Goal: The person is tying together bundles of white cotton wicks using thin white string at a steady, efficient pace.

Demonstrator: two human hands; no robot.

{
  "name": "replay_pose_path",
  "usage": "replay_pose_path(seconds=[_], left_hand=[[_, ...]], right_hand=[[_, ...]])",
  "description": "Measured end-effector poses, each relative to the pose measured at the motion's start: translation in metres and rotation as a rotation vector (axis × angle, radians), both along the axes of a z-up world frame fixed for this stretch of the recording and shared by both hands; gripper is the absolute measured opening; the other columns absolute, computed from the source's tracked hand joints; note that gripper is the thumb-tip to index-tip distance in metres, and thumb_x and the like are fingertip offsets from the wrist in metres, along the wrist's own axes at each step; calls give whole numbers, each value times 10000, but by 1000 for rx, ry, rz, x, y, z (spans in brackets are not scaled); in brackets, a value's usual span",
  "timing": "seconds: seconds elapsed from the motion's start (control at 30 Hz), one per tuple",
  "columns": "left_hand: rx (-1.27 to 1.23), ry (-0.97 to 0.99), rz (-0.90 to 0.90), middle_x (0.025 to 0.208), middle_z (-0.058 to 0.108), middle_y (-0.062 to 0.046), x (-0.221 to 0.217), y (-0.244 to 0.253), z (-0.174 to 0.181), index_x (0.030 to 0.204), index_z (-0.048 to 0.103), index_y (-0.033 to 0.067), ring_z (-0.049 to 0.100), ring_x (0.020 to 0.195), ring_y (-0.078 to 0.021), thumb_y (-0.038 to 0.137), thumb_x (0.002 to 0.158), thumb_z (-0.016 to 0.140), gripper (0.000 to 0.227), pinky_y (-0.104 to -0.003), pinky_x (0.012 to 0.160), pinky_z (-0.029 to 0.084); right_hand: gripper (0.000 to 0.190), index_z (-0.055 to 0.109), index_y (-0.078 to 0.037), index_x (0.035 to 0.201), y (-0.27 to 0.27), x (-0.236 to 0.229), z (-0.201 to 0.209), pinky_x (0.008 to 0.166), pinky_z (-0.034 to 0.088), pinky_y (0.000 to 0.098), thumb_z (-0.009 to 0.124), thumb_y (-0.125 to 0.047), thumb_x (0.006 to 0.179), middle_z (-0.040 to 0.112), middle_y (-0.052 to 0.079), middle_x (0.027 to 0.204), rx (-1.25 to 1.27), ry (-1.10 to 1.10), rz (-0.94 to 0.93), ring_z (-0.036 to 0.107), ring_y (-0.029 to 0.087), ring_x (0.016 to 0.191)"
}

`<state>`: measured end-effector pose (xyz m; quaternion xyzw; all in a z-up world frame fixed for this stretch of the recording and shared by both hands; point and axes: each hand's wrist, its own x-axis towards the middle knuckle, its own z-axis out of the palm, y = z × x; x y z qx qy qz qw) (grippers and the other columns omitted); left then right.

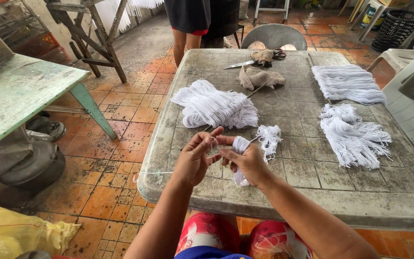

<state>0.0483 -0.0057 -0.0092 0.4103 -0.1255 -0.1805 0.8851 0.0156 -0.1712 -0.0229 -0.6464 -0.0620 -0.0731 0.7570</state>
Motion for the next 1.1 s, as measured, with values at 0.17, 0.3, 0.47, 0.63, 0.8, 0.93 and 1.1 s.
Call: replay_pose_path(seconds=[0.17,0.3,0.47,0.63,0.8,0.93,1.1], left_hand=[[71,-26,67,1482,556,-82,-2,-12,-9,974,596,169,517,1288,-258,276,993,666,129,-507,979,353],[143,-1,176,1424,555,-61,5,-12,-26,1000,610,152,507,1161,-181,290,973,714,175,-435,963,336],[207,-109,192,1431,511,-150,4,-21,-22,982,656,81,524,1200,-272,230,958,742,174,-498,1009,358],[542,-322,364,1356,566,-189,9,8,-9,961,688,66,568,1235,-409,266,982,713,203,-570,1018,412],[1591,-569,658,1201,586,-112,27,73,-33,939,678,152,571,1153,-273,250,982,687,107,-518,1003,451],[1674,-531,271,1294,617,-33,6,51,-29,1073,714,252,558,1246,-214,477,993,617,259,-500,1045,386],[578,-500,-117,988,697,-109,-23,4,-38,1389,587,36,574,985,-155,316,1038,607,450,-415,894,520]], right_hand=[[379,651,46,1194,-11,6,-15,394,473,209,784,-152,899,729,146,882,-60,-33,-56,642,154,601],[136,681,-38,1029,-22,-2,-29,403,482,199,742,-121,940,696,114,794,-152,-190,-150,603,117,546],[293,692,9,1200,5,-9,-36,425,527,222,736,-83,925,769,167,1013,2,47,21,698,181,625],[248,703,18,1157,-1,-8,-32,453,531,249,722,-84,931,704,134,761,236,164,104,658,175,594],[112,772,31,926,-35,-10,-34,465,547,248,744,-75,908,719,126,657,-372,170,26,651,142,534],[96,777,-37,888,-17,-19,-6,408,489,236,739,-122,910,682,122,542,-595,117,26,571,141,429],[69,769,-108,943,0,-16,-1,333,467,217,721,-157,948,657,59,523,-437,-107,-79,582,122,350]])
